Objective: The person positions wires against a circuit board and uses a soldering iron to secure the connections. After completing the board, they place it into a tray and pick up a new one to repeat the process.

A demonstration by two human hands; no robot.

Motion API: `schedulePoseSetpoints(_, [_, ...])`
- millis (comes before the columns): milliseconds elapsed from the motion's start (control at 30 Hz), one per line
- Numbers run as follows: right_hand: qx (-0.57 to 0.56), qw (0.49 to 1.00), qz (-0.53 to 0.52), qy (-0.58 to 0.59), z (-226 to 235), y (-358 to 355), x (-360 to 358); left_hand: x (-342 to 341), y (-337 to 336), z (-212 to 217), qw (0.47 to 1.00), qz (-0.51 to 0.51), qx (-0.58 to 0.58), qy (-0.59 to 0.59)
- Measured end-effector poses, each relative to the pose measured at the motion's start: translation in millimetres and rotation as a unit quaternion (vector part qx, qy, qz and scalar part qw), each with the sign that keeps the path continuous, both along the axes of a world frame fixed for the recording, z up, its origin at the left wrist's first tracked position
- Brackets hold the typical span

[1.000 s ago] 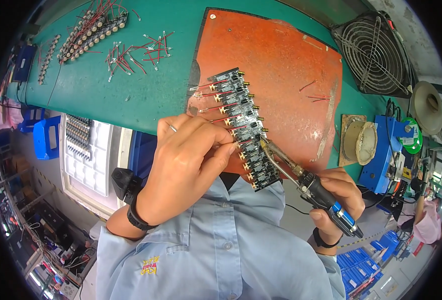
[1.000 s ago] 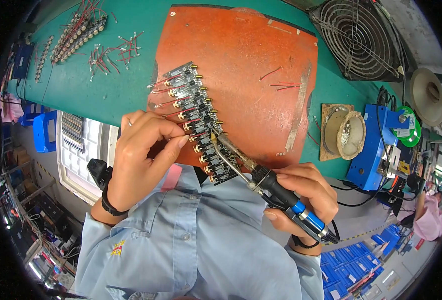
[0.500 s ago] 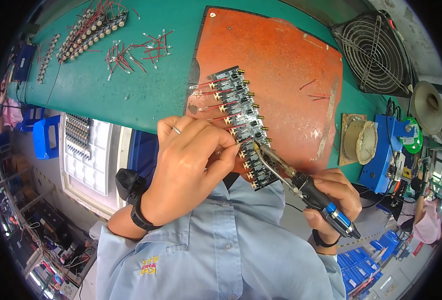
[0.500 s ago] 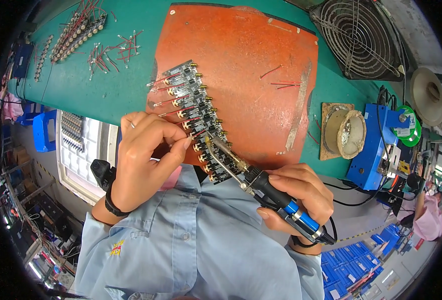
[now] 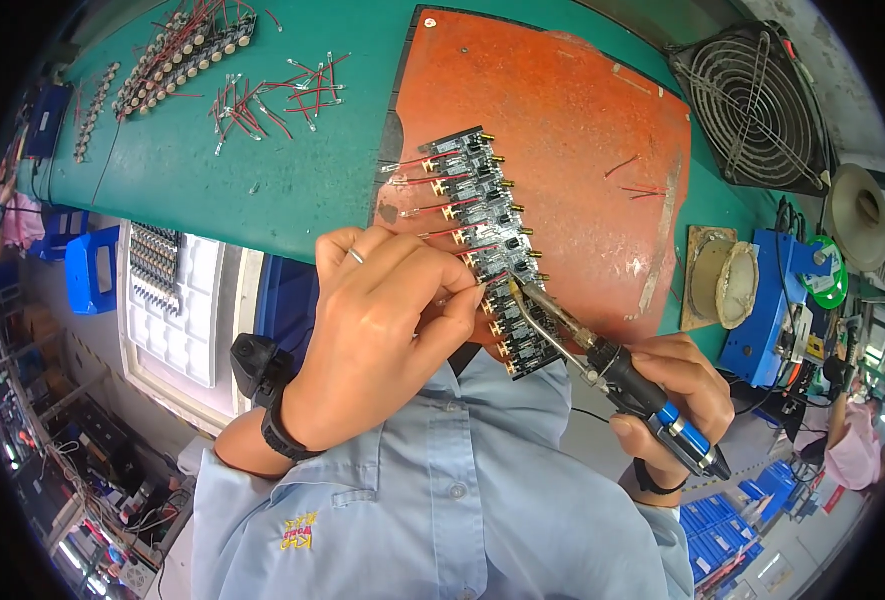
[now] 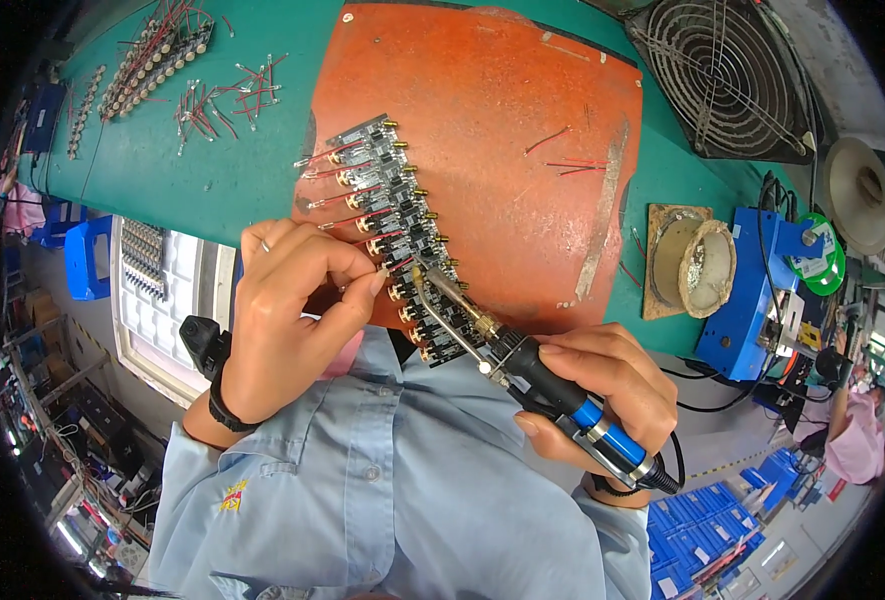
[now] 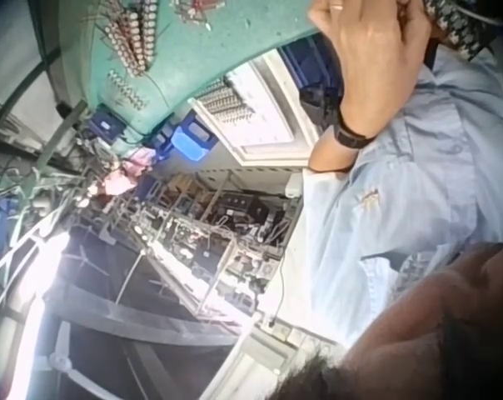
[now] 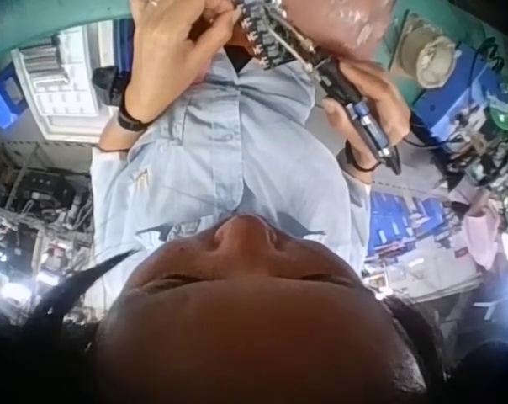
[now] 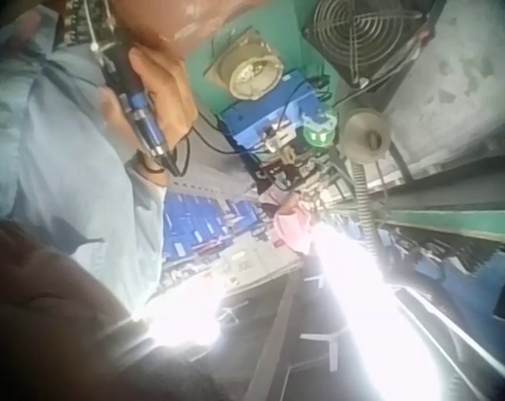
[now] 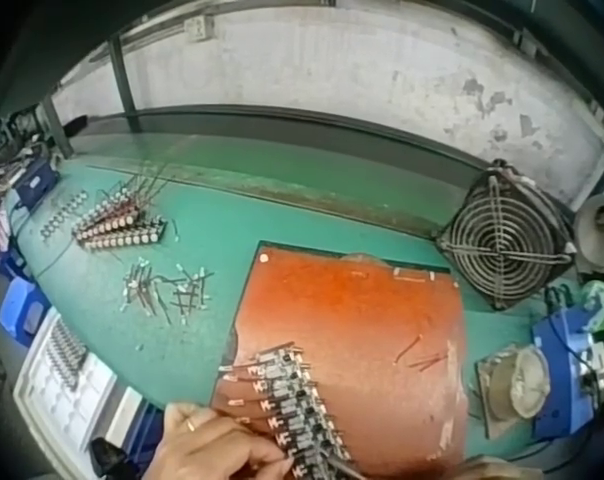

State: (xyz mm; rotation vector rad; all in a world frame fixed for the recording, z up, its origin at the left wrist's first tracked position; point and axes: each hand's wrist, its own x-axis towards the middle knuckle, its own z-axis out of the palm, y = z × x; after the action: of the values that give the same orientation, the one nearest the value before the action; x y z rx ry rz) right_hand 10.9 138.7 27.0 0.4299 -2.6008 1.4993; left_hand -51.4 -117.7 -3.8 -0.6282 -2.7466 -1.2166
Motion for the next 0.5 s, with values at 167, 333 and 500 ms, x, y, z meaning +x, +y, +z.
schedulePoseSetpoints(167, [0.012,1.0,0.007,0.006,-0.3,0.7,0.0,-0.3,0.6,-0.4,1.0,0.006,0.004,0.008])
schedulePoseSetpoints(333, [-0.041,0.997,-0.034,0.053,-1.2,4.5,4.1,-0.2,0.2,0.1,1.0,0.0,0.008,-0.001])
schedulePoseSetpoints(500, [-0.015,0.999,-0.011,0.036,-2.7,4.6,2.1,-1.3,0.6,-3.5,0.999,0.001,0.012,0.034])
